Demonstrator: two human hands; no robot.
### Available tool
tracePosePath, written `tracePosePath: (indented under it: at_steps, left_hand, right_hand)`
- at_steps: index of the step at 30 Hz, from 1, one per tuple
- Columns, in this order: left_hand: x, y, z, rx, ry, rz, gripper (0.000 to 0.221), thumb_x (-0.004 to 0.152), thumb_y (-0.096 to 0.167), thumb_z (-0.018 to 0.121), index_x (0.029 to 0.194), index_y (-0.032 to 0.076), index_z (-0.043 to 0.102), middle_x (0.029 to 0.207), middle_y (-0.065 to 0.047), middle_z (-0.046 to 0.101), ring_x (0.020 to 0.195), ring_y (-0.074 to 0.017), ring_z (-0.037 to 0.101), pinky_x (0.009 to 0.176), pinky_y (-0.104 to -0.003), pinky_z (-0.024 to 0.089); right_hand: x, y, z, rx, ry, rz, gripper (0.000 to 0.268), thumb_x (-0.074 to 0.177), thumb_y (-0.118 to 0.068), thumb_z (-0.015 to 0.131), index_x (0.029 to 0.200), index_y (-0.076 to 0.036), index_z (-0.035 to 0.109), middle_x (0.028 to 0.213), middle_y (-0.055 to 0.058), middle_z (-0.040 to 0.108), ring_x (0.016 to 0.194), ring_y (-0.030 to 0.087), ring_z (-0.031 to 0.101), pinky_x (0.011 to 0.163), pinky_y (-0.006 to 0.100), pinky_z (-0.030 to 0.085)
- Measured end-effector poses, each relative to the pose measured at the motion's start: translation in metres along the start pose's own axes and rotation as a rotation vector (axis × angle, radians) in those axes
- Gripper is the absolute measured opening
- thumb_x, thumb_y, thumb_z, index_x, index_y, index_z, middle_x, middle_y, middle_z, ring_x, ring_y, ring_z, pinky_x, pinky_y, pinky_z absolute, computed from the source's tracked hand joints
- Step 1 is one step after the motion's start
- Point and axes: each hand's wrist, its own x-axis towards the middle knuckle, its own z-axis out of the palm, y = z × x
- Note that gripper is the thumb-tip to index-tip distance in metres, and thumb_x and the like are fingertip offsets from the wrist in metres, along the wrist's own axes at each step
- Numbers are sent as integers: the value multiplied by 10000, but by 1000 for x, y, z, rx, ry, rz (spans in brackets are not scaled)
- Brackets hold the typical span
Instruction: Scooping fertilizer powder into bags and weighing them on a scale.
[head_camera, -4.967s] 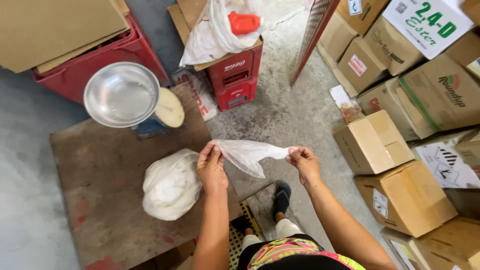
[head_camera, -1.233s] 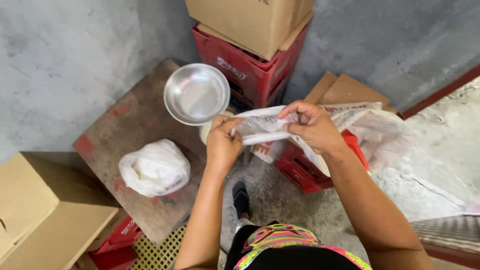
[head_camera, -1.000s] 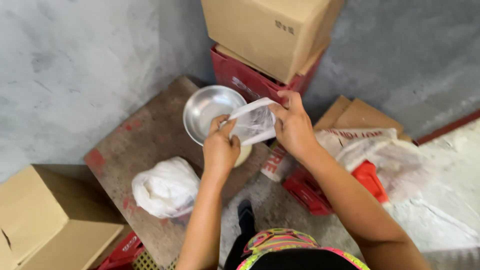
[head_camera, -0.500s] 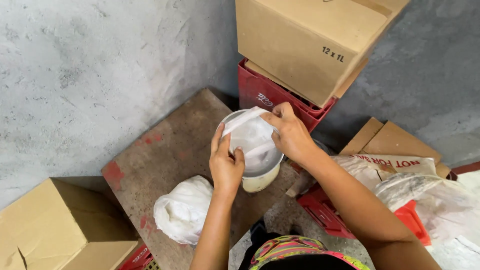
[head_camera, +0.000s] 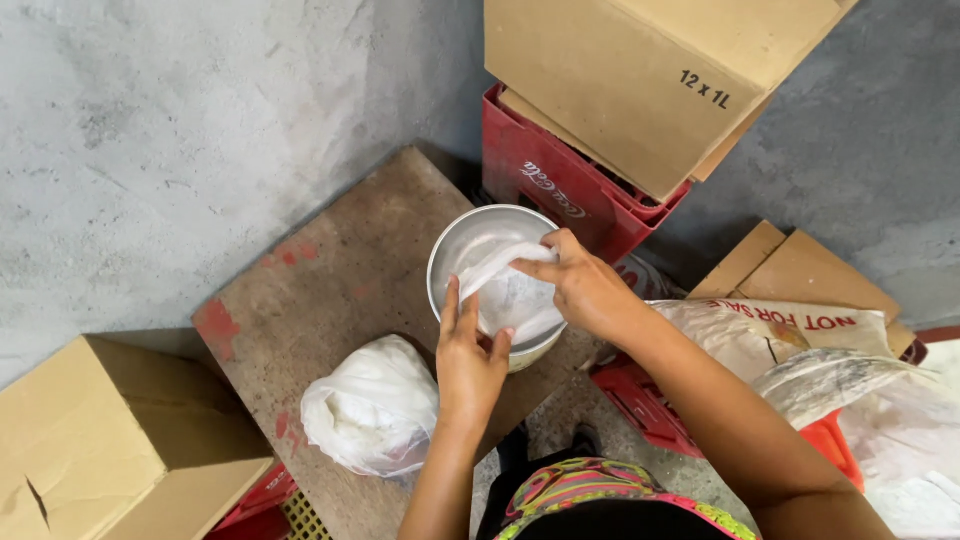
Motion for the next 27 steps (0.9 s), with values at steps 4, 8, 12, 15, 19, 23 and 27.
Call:
tracePosePath:
  at_steps: [4,8,12,15,19,23,27]
  left_hand:
    - [-15,6,-3,-75,-72,-6,612,758,18,806,1320,-74,582,1597,-224,401,572,-190,636,561,-303,562]
    - [-22,13,-4,-165,-52,41,550,787,-8,779,1321,15,647,1577,-179,465,572,-110,588,538,-253,537]
    - [-22,30,-1,-180,-48,148,461,822,-10,791,1268,68,702,1534,-133,543,609,-79,580,574,-224,520]
    - [-26,52,10,-246,-56,247,442,855,-20,771,1281,58,687,1518,-129,545,640,-82,571,574,-213,496]
    - [-41,80,45,-257,-140,309,450,884,-5,765,1319,46,662,1513,-136,534,686,-85,560,599,-207,494]
    - [-67,104,99,-215,-225,403,433,924,57,770,1342,41,658,1494,-146,544,890,-140,636,637,-235,534]
    - [-105,123,170,-190,-418,356,494,907,167,756,1371,47,635,1535,-184,518,812,-208,666,808,-341,572]
  right_hand:
    - [-9,2,1,-5,67,-122,689,659,138,615,1247,-193,757,1372,229,520,1198,403,598,955,404,529]
    - [-23,-3,-2,55,152,-101,561,683,110,660,1127,-204,801,1472,186,531,1205,336,617,982,403,530]
    - [-55,-10,-10,33,270,-44,531,642,100,671,1079,-168,810,1451,168,540,1205,345,585,1017,445,519]
    - [-97,-13,-21,139,415,-44,514,663,108,662,1095,-140,786,1454,168,522,1296,358,556,1046,457,511]
    - [-172,-6,-38,275,436,78,452,754,85,674,1150,-118,752,1472,174,502,1281,323,590,986,399,542]
    - [-265,25,-57,289,562,233,327,858,35,693,1142,-114,756,1412,138,565,1223,276,634,939,350,574]
    - [-360,72,-62,178,725,375,319,832,56,707,1108,-95,761,1326,135,632,1217,298,643,1007,401,528]
